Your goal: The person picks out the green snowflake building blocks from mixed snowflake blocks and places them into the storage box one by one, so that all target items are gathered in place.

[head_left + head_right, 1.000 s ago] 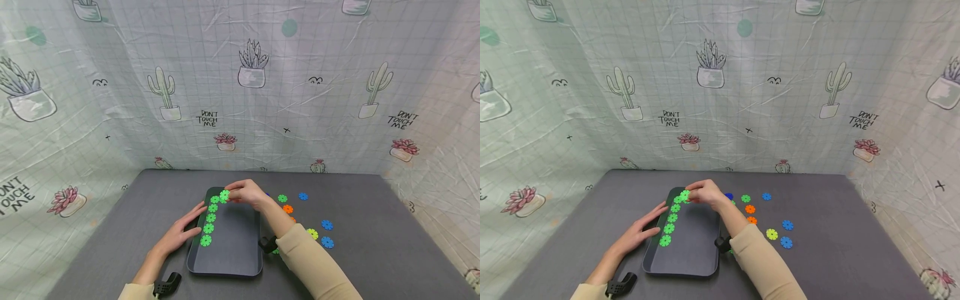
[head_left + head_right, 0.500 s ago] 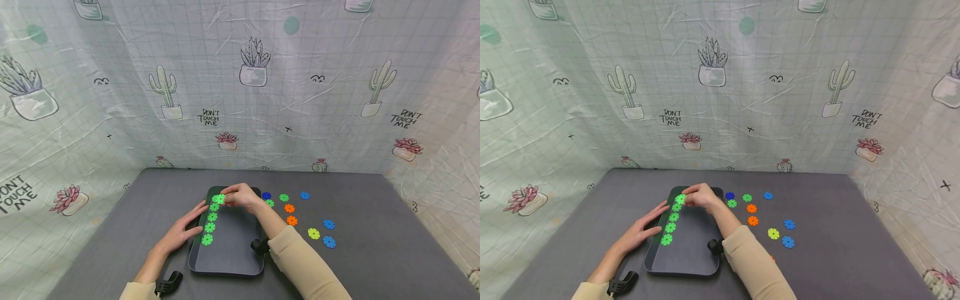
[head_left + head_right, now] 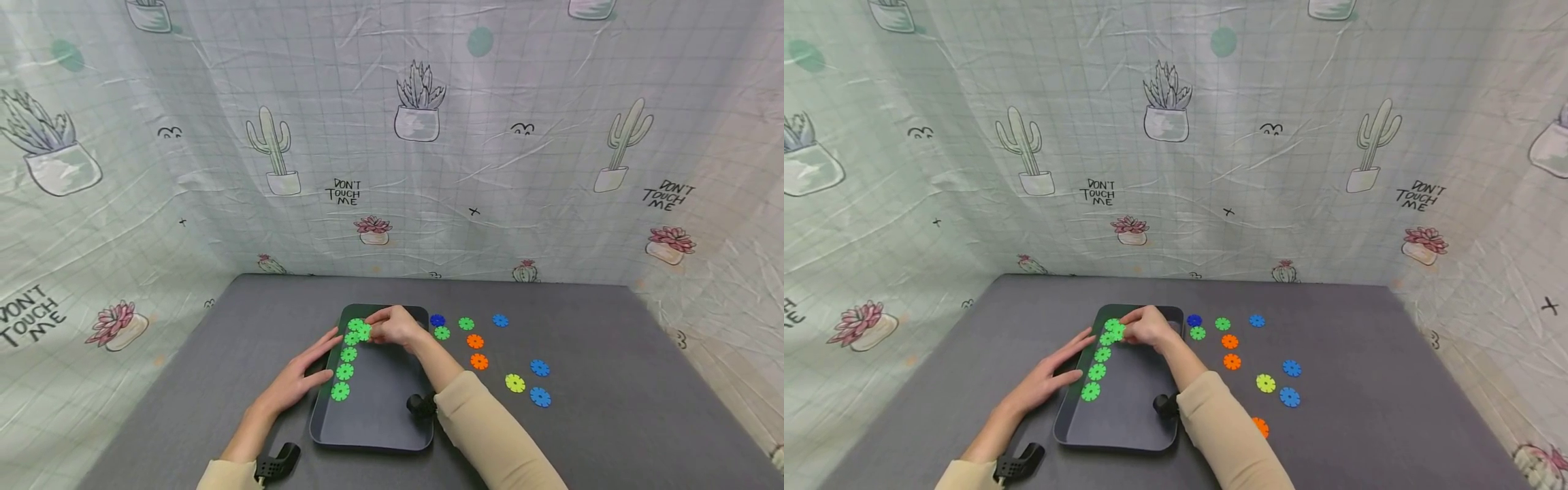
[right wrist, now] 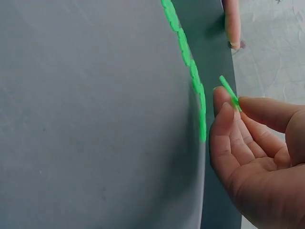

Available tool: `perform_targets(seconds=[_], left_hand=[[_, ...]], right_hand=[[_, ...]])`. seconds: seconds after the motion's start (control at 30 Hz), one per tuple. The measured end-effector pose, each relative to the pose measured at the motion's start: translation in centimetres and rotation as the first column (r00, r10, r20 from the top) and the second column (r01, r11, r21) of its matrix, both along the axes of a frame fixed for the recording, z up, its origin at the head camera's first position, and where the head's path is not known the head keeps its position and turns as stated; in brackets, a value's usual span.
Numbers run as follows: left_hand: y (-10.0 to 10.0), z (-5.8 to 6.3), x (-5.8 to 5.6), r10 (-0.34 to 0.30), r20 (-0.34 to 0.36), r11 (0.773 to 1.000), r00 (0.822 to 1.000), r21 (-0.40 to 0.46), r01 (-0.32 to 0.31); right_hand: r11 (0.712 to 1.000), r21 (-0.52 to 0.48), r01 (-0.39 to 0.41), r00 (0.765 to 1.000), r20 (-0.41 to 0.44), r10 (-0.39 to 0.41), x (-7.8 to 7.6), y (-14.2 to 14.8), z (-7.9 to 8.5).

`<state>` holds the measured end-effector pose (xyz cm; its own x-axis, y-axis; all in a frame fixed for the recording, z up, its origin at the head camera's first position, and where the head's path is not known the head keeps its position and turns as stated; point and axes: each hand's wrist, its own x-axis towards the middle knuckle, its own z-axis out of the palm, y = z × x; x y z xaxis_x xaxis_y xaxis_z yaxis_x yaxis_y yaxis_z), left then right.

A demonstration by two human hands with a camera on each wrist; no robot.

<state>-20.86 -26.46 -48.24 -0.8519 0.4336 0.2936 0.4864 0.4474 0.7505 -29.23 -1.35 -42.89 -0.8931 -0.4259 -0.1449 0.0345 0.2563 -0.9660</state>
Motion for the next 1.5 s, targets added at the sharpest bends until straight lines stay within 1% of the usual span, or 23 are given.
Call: perform_targets(seconds=[0.3, 0.5, 0.6, 0.83, 1.07, 1.3, 1.5], left_hand=[[0.12, 0.10, -0.01, -0.010, 0.003, 1.000, 1.000, 0.010, 0.010], [0.13, 0.07, -0.03, -0.016, 0.004, 1.000, 1.000, 0.020, 0.016], [0.14, 0.07, -0.06, -0.017, 0.001, 1.000, 1.000, 0.021, 0.017], [0.06, -0.16, -0.12, -0.023, -0.018, 1.000, 1.000, 0.010, 0.023], [0.05, -0.18, -0.12, -0.020, -0.023, 1.000, 1.000, 0.012, 0.020], [0.06, 0.01, 0.05, -0.012, -0.021, 1.000, 1.000, 0.014, 0.012], [0.07, 0.13, 0.16, -0.012, -0.020, 1.000, 1.000, 0.016, 0.012]], right_hand=[[1.000, -0.005, 0.030, 0.999, 0.013, -0.030, 0.24, -0.01, -0.43], [0.999, -0.013, 0.031, 0.999, 0.018, -0.030, 0.27, 0.04, -0.70], [0.999, -0.012, 0.052, 0.998, 0.020, -0.052, 0.27, 0.04, -0.80], [0.993, 0.034, 0.109, 0.994, -0.034, -0.108, 0.33, -0.12, -1.00], [0.989, 0.075, 0.128, 0.990, -0.062, -0.124, 0.56, -0.25, -0.80], [0.990, 0.048, 0.135, 0.991, -0.026, -0.134, 0.49, -0.28, -0.45], [0.988, 0.038, 0.151, 0.988, -0.015, -0.151, 0.59, -0.10, -0.29]])
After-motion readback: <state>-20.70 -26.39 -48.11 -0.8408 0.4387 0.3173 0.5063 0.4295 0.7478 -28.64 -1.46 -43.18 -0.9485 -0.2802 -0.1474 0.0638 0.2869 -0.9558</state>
